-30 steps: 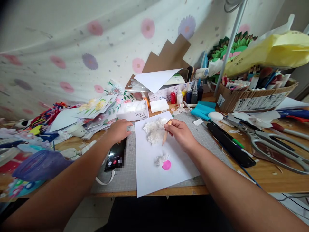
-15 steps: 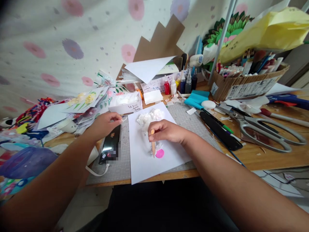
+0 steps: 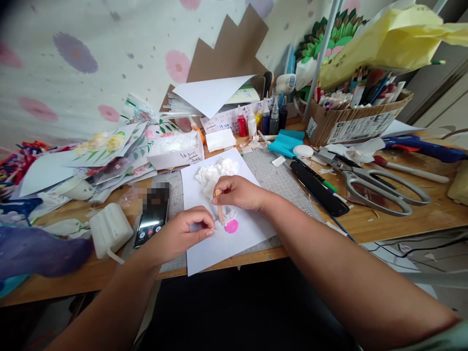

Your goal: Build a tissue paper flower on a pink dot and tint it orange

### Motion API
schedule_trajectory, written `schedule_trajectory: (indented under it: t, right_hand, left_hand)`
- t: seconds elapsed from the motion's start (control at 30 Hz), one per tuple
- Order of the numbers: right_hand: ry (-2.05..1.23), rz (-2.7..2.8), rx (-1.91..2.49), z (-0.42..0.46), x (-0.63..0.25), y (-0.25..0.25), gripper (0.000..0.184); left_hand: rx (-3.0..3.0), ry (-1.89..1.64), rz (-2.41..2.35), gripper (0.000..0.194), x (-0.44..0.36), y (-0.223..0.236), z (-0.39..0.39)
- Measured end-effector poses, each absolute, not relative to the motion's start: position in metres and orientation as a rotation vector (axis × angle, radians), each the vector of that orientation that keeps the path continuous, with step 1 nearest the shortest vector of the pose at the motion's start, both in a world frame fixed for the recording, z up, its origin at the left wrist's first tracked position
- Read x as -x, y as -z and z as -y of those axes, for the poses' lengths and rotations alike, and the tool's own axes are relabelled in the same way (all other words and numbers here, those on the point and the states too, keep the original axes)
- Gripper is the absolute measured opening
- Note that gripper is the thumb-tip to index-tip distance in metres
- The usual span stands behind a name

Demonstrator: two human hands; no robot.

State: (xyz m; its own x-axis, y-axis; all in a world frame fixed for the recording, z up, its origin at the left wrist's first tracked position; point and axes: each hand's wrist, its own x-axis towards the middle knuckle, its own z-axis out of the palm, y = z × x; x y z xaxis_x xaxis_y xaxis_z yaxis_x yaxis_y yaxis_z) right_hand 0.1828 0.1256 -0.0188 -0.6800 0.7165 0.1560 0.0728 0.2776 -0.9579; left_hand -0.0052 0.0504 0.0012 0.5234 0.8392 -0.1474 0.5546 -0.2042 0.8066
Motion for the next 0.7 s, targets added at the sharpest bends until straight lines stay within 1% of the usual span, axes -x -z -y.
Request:
schedule_trajectory:
  t: [0.17,0.3,0.5,0.7]
  right_hand:
    - [-1.363,1.903,0.737,-0.126,-0.184,0.017,0.017]
    - [-1.336,1.885,0.668,-0.122,-0.185,0.013,0.017]
    - [-1.298,2.029,0.552,-0.117,-0.183,0.014,0.013]
    - [-1.219,2.143,0.518,-0.116,-0.183,0.014,0.012]
  left_hand:
    - [-1.995,-0.473,-1.268,0.009,0.004,0.015,-0.059]
    - [-2.055,-0.531,-1.346,0.009,0.003,0.026,-0.059]
    - [-2.061,-0.559,-1.386,0.015,0.002,0.028,-0.061]
    - [-2.091,-0.544,-1.368,0.015,0.003,0.028,-0.062]
